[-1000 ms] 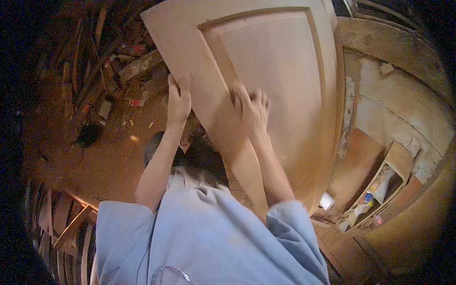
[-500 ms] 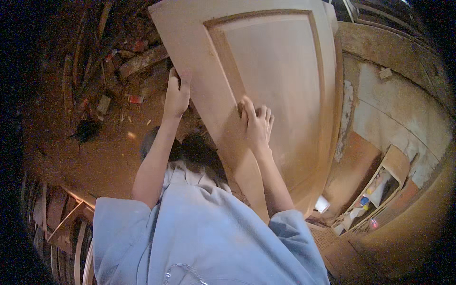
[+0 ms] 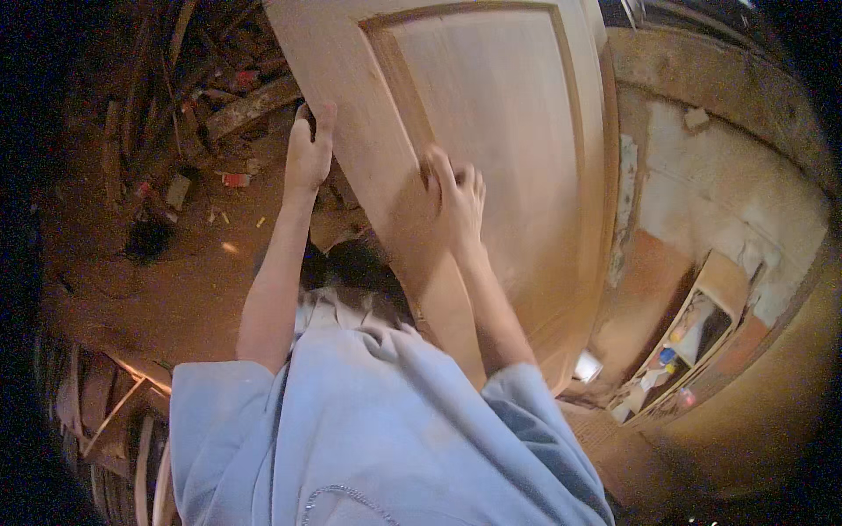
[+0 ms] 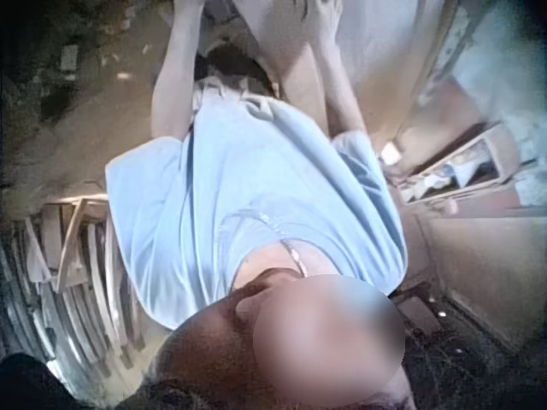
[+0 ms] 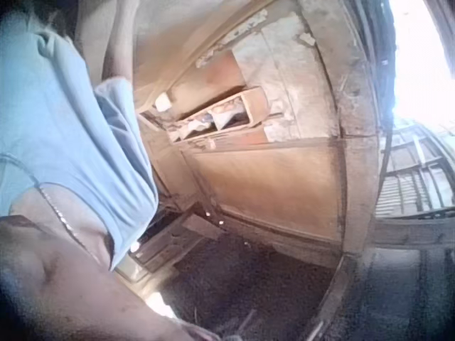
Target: The person sands the surface and recessed panels of a wooden door using a sanding block, moving the block back and forth across the grain.
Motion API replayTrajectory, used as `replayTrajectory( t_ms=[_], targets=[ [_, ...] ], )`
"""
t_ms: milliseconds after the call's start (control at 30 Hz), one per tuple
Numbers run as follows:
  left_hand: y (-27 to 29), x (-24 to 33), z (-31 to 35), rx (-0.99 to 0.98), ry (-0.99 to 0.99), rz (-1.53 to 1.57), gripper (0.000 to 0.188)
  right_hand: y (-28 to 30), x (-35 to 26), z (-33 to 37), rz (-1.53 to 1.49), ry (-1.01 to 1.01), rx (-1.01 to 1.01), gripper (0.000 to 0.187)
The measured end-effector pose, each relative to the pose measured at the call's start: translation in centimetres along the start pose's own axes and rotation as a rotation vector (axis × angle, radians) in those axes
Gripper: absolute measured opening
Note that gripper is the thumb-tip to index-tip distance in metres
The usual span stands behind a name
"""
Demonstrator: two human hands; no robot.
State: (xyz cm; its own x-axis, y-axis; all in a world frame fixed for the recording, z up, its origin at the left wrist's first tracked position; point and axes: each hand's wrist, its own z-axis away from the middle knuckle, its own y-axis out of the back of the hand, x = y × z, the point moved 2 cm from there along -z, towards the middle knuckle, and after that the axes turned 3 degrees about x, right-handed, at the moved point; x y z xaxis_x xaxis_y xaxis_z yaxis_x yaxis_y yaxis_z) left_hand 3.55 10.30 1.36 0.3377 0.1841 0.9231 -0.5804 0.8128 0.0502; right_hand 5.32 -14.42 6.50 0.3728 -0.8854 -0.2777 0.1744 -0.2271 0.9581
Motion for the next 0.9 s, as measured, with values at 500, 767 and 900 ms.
replayTrajectory(
  t_ms=[500,767,900],
  targets=[
    [-2.2,-2.5,-0.4,0.082,-0.168,0.023,0.067,-1.5,-6.8,-17.9,0.099,0.210,0.233,0.045],
    [2.8,-6.1,-2.7,0.201,-0.173,-0.219,0.096,0.6,-0.1,-1.3,0.063,0.140,0.072,0.040],
    [4.9,-8.6,8.0,0.369,-0.239,-0.067,0.071,1.9,10.4,18.2,0.050,0.112,0.095,0.040]
  ],
)
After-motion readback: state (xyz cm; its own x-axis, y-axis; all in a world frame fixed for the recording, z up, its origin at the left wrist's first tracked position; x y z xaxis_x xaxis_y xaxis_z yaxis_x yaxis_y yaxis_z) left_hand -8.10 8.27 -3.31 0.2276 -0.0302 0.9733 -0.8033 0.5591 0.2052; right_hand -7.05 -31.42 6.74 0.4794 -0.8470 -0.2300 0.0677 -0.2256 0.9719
